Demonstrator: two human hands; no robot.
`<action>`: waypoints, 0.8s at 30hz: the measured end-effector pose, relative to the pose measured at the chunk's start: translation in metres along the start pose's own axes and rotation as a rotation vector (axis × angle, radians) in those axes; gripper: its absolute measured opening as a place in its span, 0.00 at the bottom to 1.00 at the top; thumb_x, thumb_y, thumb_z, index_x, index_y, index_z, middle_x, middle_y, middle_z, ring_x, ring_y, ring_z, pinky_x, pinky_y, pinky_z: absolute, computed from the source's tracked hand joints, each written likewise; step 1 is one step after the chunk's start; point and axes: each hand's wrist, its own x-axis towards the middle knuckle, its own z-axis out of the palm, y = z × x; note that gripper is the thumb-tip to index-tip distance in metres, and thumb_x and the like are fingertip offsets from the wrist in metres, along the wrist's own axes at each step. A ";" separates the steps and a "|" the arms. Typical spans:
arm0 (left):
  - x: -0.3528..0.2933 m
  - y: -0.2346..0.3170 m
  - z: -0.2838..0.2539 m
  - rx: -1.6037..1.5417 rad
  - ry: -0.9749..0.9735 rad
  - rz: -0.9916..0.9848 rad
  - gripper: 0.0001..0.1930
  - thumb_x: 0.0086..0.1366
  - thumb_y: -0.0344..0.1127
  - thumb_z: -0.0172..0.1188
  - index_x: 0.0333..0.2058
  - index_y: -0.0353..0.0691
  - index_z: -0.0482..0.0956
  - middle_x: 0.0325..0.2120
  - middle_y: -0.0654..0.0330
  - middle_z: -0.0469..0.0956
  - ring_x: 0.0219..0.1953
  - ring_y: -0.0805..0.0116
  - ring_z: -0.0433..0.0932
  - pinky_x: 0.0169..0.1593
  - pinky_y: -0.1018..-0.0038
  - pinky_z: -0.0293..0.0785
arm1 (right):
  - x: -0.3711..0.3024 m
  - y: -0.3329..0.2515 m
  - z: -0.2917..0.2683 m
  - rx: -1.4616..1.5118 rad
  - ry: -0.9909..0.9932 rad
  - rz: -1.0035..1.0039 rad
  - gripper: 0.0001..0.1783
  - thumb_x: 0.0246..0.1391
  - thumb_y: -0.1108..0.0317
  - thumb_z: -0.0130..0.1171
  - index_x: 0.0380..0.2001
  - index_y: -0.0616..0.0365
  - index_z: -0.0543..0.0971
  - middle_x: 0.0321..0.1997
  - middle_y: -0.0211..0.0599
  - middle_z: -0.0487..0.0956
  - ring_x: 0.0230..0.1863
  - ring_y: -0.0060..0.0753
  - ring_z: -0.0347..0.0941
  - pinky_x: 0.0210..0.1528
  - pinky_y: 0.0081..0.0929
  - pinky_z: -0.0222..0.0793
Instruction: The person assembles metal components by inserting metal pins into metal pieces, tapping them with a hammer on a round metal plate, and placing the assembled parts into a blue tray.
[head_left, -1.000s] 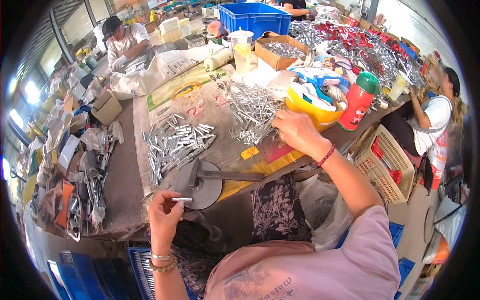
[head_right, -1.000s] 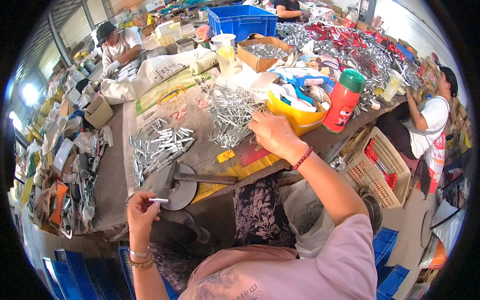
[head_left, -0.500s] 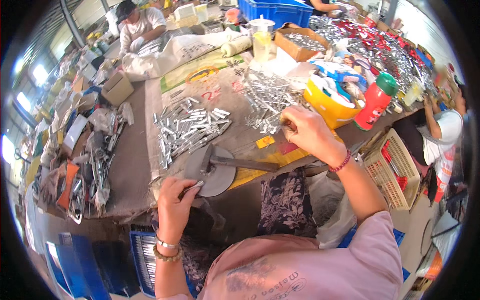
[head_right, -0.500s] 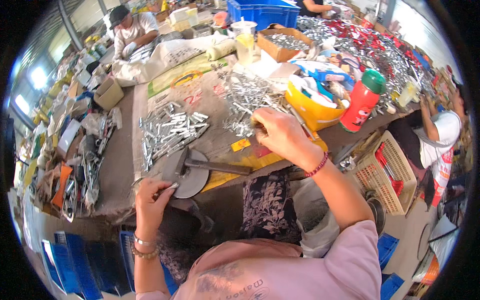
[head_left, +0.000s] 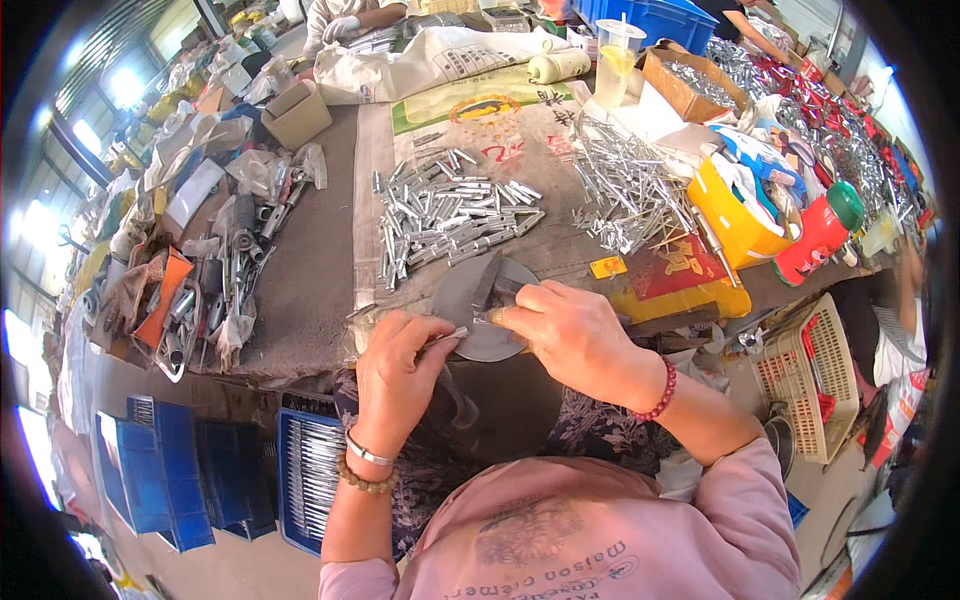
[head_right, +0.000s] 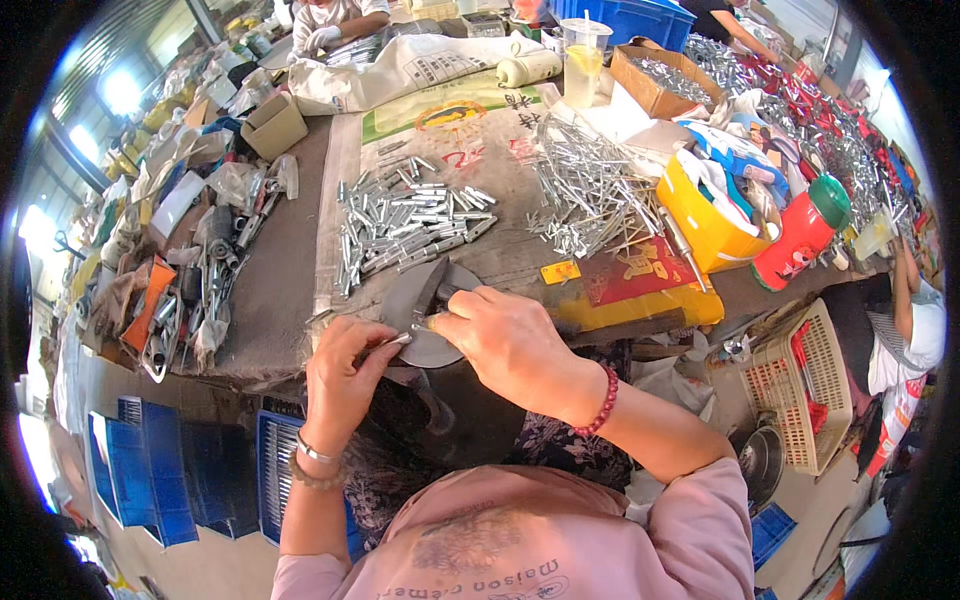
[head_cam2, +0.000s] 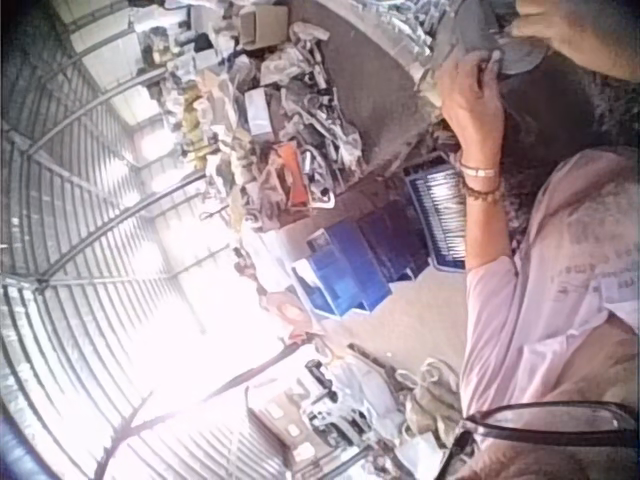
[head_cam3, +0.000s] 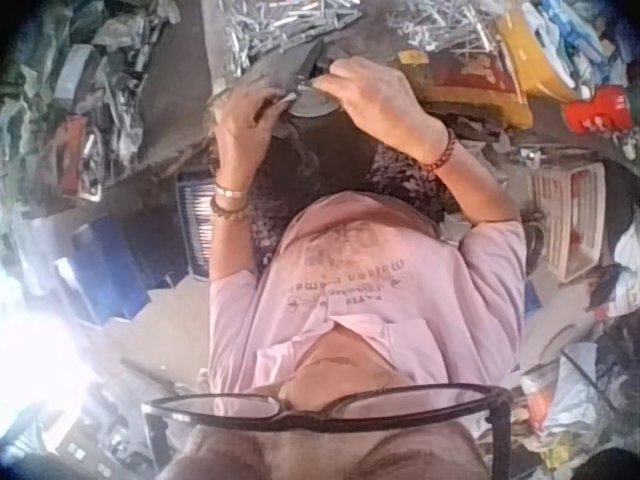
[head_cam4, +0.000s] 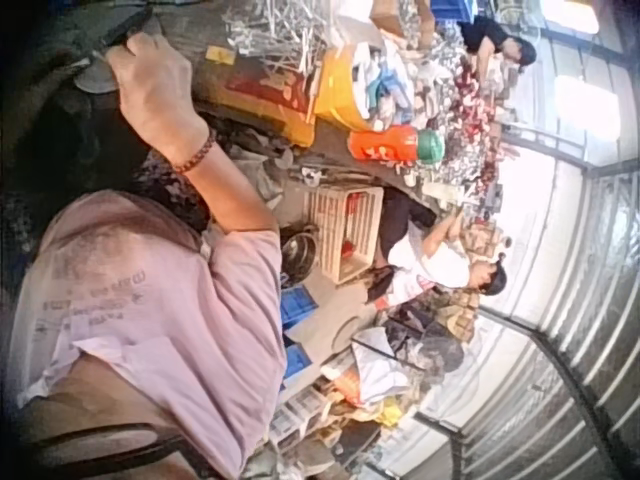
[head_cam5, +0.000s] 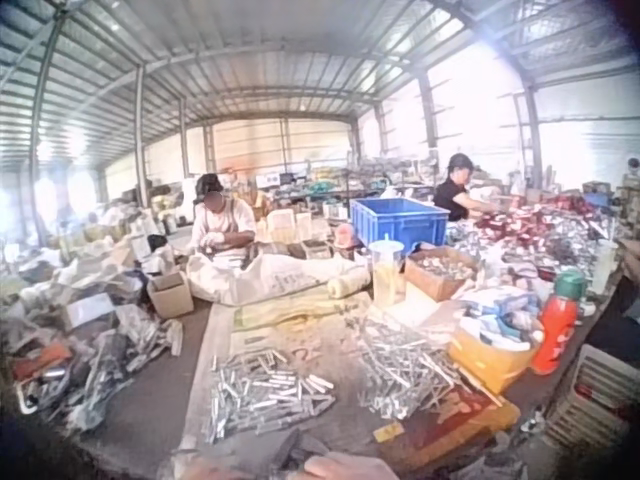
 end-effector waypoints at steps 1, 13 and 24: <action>0.001 0.001 -0.001 0.012 -0.014 0.003 0.09 0.62 0.29 0.76 0.41 0.42 0.89 0.34 0.58 0.83 0.39 0.55 0.83 0.43 0.62 0.79 | 0.001 0.002 0.002 -0.001 -0.002 0.001 0.10 0.58 0.74 0.65 0.43 0.54 0.86 0.39 0.37 0.77 0.45 0.47 0.79 0.45 0.45 0.79; 0.004 -0.001 0.003 0.009 0.013 0.019 0.08 0.62 0.30 0.76 0.40 0.41 0.91 0.38 0.59 0.83 0.41 0.54 0.84 0.44 0.62 0.80 | 0.008 0.005 0.005 -0.171 -0.012 -0.113 0.02 0.51 0.72 0.65 0.29 0.53 0.82 0.36 0.32 0.75 0.44 0.40 0.77 0.47 0.40 0.74; 0.003 -0.009 0.005 -0.033 0.000 0.046 0.09 0.60 0.26 0.76 0.41 0.39 0.92 0.35 0.58 0.82 0.39 0.58 0.83 0.42 0.66 0.78 | 0.010 0.008 0.007 -0.160 0.026 -0.136 0.01 0.52 0.70 0.65 0.29 0.52 0.82 0.37 0.32 0.75 0.44 0.39 0.77 0.47 0.39 0.73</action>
